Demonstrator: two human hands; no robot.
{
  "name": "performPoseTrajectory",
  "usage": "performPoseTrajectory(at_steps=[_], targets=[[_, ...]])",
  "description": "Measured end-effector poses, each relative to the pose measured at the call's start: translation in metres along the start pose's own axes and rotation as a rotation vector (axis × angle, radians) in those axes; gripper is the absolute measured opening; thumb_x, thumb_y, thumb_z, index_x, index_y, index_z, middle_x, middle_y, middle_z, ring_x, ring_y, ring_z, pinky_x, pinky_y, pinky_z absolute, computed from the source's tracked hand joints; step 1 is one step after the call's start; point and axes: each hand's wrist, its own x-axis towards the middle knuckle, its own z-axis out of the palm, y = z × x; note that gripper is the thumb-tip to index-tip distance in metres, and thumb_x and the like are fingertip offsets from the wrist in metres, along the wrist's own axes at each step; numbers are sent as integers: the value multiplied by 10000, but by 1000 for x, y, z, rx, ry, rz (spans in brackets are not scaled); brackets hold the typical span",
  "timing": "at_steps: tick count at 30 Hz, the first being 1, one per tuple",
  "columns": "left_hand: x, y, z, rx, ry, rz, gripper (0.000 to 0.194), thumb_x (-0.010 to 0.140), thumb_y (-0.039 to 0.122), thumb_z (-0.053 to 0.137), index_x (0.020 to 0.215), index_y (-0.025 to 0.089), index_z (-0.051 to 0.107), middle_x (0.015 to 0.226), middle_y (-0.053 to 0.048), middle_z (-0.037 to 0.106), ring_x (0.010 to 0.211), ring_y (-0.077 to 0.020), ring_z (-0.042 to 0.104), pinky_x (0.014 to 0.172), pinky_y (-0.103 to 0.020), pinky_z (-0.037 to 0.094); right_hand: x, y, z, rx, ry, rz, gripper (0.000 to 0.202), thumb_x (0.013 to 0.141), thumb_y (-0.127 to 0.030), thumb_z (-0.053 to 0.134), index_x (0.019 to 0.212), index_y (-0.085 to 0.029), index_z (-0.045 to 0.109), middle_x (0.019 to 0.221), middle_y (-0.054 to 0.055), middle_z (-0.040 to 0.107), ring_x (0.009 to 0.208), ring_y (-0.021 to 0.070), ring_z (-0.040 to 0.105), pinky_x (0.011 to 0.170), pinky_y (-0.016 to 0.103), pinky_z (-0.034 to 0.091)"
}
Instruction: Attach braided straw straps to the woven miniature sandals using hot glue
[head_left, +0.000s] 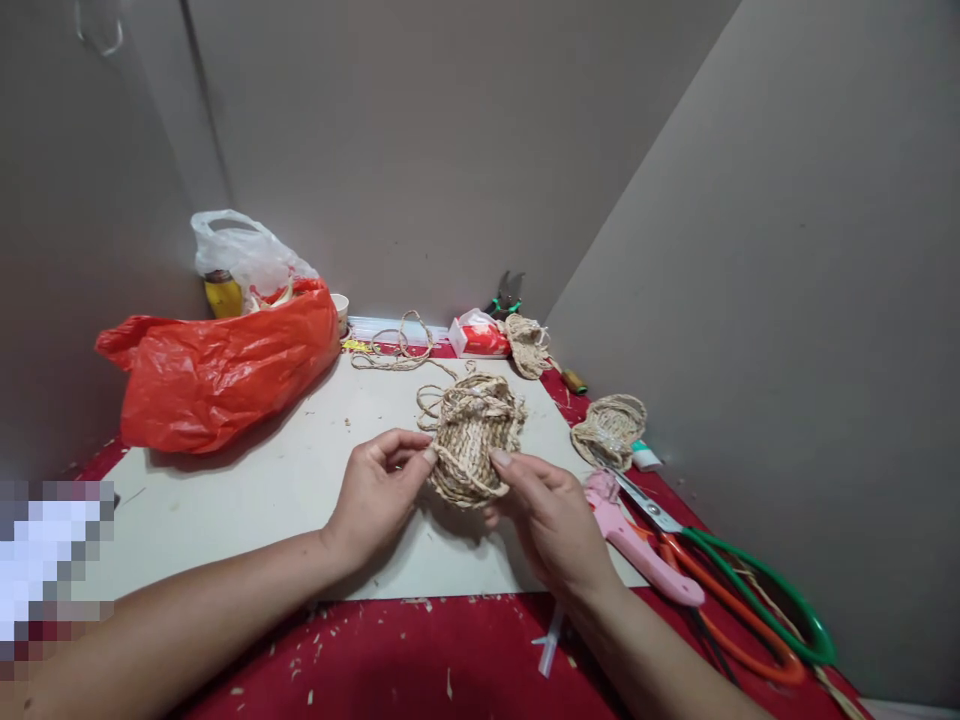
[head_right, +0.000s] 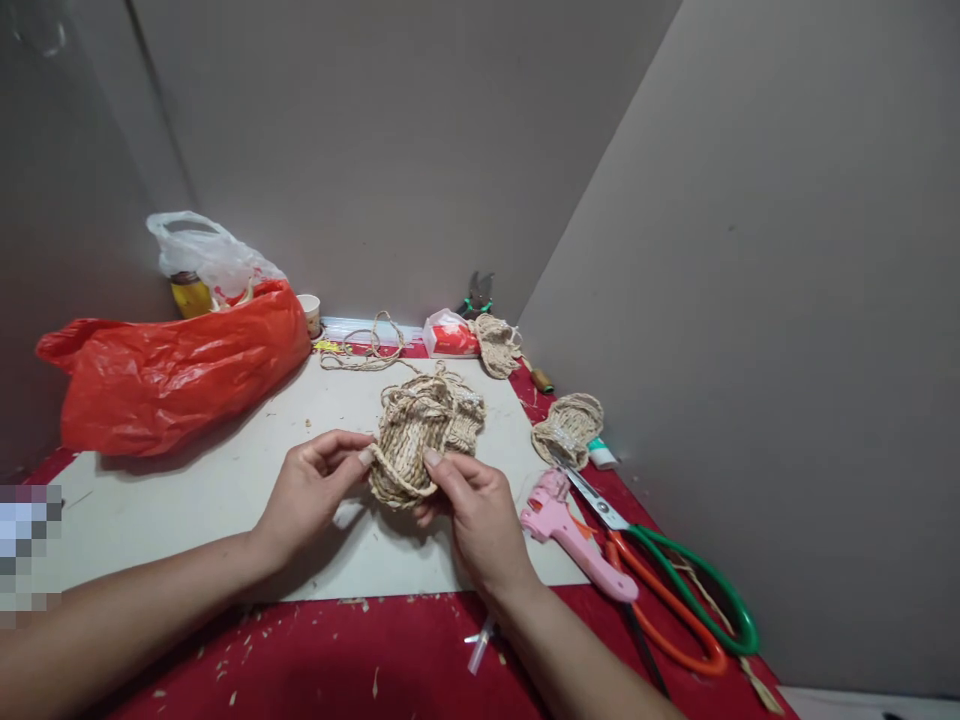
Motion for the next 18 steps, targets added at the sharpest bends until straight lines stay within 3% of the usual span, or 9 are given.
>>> performPoseTrajectory(at_steps=[7, 15, 18], targets=[[-2, -3, 2, -166, -64, -102, 222, 718, 187, 698, 921, 156, 612, 834, -44, 703, 706, -123, 633, 657, -245, 493, -2, 4, -2, -124, 19, -51, 338, 818, -449, 634, 597, -195, 605, 490, -3, 578, 460, 152, 511, 466, 269, 418], [4, -2, -1, -218, 35, -87, 191, 707, 210, 717, 870, 130, 658, 672, -3, 671, 555, -83, 564, 549, -201, 426, -6, -4, 3, -177, -78, -41, 464, 847, -547, 550, 585, -172, 624, 494, 30, 614, 430, 133, 546, 465, 249, 455], [8, 0, -4, -242, 71, -82, 201, 700, 212, 718, 875, 132, 659, 661, -3, 676, 565, -93, 577, 563, -211, 439, -8, -9, 1, -230, 26, -134, 423, 865, -539, 525, 700, -174, 659, 596, 45, 657, 482, 142, 580, 486, 257, 483]])
